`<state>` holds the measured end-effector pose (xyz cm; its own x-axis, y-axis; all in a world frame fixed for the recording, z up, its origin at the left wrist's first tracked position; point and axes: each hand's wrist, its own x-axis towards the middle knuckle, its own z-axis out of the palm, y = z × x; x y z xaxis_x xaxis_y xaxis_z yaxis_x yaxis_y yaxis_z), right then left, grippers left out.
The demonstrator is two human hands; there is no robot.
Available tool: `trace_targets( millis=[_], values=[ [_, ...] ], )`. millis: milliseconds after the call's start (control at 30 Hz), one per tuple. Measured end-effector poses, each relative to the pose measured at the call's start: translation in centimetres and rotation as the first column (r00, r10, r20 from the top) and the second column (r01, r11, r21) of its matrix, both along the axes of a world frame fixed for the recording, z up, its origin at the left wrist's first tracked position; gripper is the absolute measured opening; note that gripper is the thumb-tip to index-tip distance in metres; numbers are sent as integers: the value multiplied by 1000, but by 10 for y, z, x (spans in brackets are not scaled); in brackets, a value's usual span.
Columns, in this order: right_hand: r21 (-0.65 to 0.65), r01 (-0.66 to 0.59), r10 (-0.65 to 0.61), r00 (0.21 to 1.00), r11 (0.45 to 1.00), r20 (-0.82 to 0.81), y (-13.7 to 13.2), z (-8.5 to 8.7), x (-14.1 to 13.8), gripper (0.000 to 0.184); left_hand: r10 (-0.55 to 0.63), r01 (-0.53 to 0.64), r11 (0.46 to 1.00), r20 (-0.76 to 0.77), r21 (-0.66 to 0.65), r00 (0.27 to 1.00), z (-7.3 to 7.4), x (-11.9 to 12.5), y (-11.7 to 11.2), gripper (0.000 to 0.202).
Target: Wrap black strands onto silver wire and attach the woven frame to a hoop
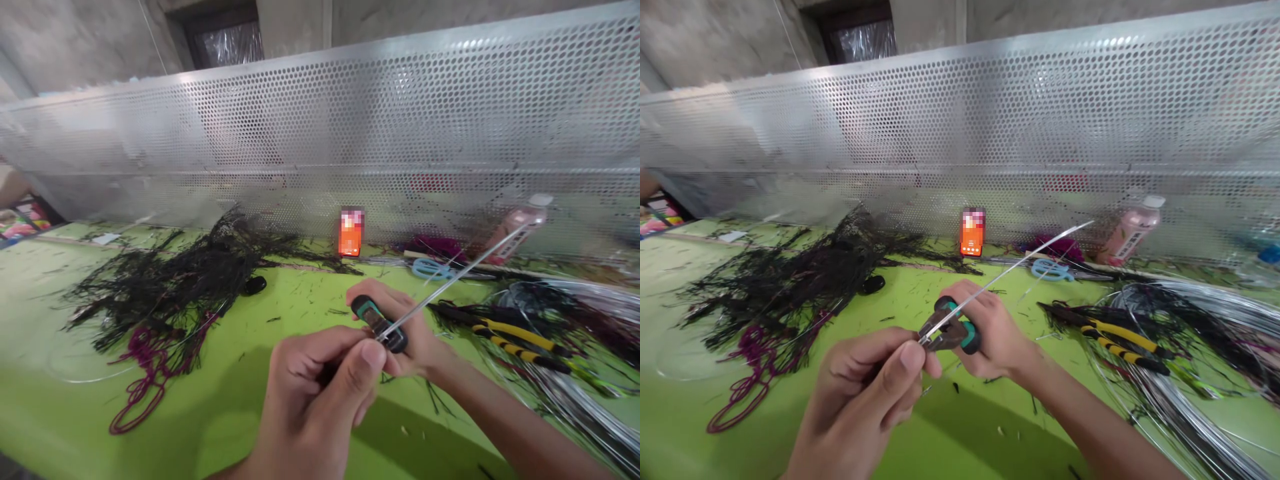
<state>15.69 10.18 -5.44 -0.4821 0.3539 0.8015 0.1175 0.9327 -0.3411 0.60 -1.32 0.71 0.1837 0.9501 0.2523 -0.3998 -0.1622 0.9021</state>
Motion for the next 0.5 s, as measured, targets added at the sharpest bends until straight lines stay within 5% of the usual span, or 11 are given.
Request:
trace_targets(
  millis=[500],
  values=[
    [-36,-6,9,998,999,65,-2,-1,5,29,126,-113,991,-208,70,970,-6,-1,-2,34]
  ],
)
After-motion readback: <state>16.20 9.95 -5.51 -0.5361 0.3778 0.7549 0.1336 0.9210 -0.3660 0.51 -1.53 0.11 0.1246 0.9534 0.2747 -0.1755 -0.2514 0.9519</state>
